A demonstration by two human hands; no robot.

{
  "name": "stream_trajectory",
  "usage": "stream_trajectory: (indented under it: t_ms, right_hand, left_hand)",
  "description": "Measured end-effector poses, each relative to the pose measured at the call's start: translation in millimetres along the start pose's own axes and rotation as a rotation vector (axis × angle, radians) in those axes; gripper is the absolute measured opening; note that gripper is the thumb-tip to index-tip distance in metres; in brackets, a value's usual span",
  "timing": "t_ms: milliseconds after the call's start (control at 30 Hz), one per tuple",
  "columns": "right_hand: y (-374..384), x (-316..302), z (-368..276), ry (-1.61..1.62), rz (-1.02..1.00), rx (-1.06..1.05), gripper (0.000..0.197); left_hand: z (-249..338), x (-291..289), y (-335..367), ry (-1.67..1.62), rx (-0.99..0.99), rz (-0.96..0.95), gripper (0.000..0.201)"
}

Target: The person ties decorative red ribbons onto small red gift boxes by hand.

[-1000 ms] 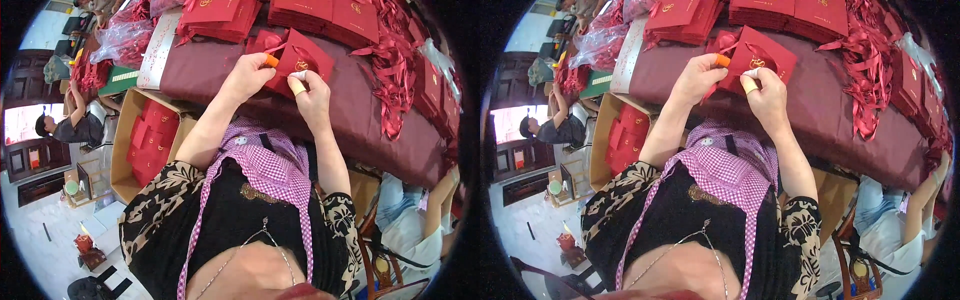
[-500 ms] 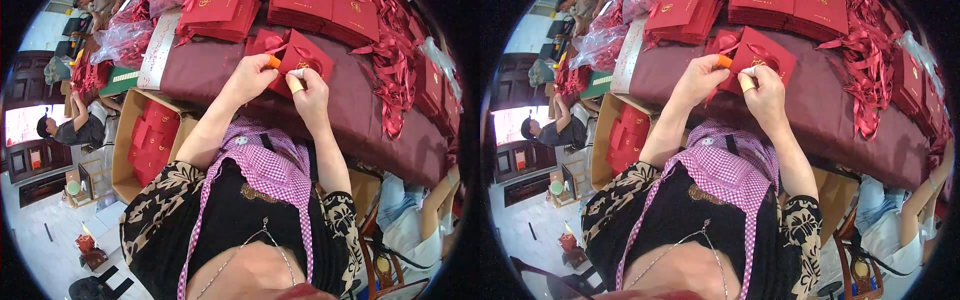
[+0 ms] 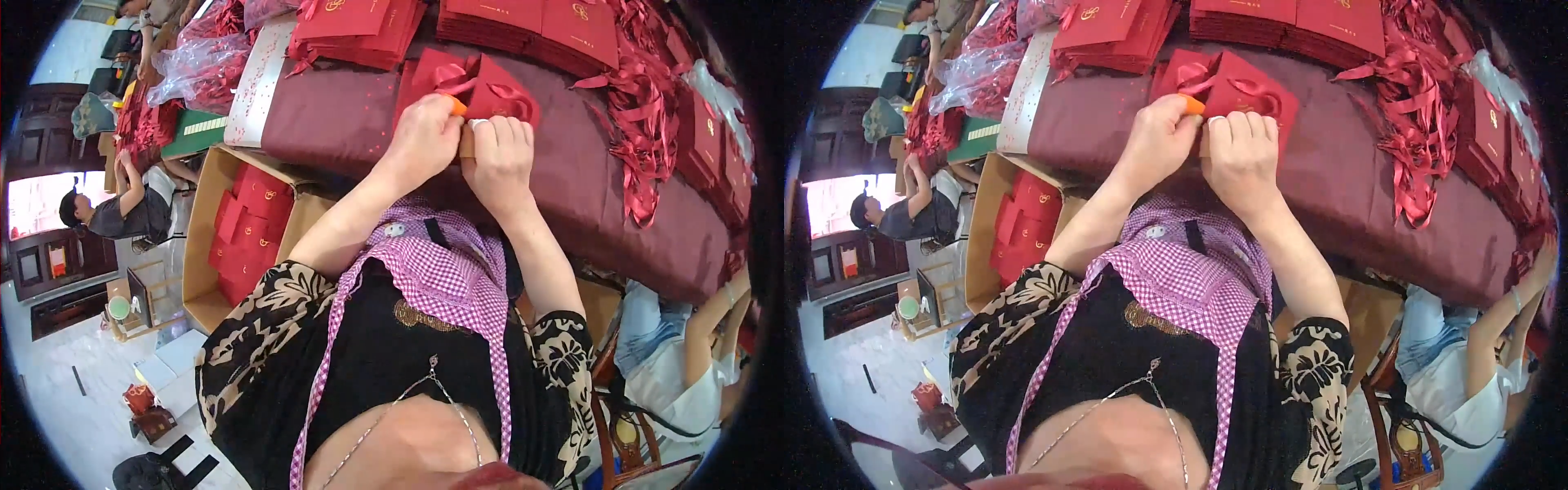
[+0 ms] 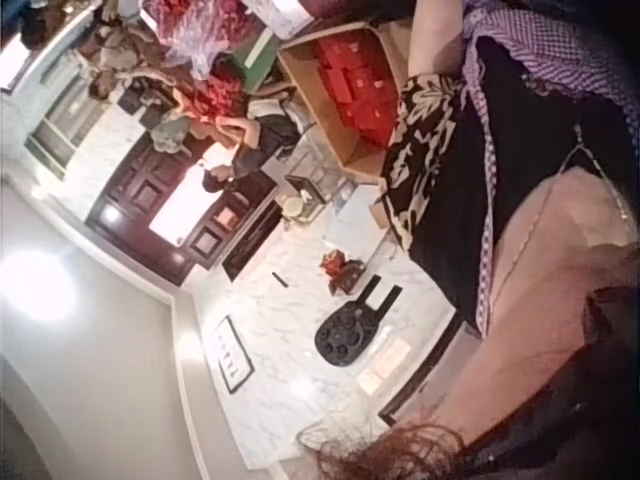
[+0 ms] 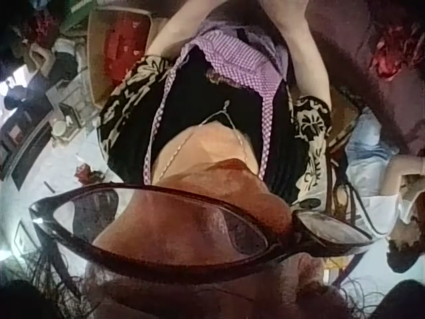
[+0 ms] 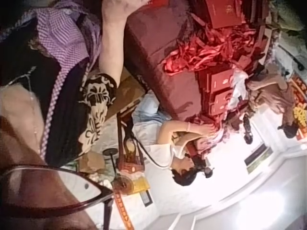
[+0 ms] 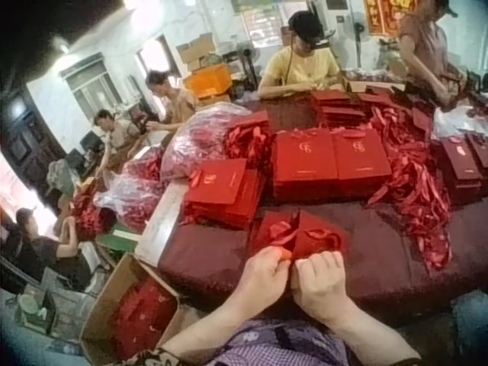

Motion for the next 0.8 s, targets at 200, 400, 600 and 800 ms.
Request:
stream_trajectory:
  t_ms: [200, 400, 600, 800]
  right_hand:
    - [-6.1, 6.3, 23.7, 0.293, 0.023, 0.209, 0.012]
    - [-10.3, 2.6, 37.0, 0.508, -0.012, 0.376, 0.012]
    - [-7.4, -12.3, 28.0, 0.369, -0.038, 0.243, 0.013]
    - [-4.3, -18.6, 41.5, 0.688, -0.394, 0.476, 0.024]
  left_hand:
    - [-15.8, 4.7, 1.7, -0.135, -0.106, -0.100, 0.019]
    - [-23.2, 10.0, 4.6, -0.340, -0.128, -0.315, 0.022]
    - [-14.7, 18.4, -1.0, -0.399, -0.115, -0.283, 0.020]
    - [-8.3, 14.8, 2.8, -0.587, -0.109, -0.234, 0.017]
Point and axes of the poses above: each hand's wrist, its own y-axis towards the middle knuckle, its own x-axis out of the palm, z = x × y, the point moved 7 cm from there along y, towards the middle knuckle, and after that the axes turned 2 degrees about -z, right-handed, at the moved point
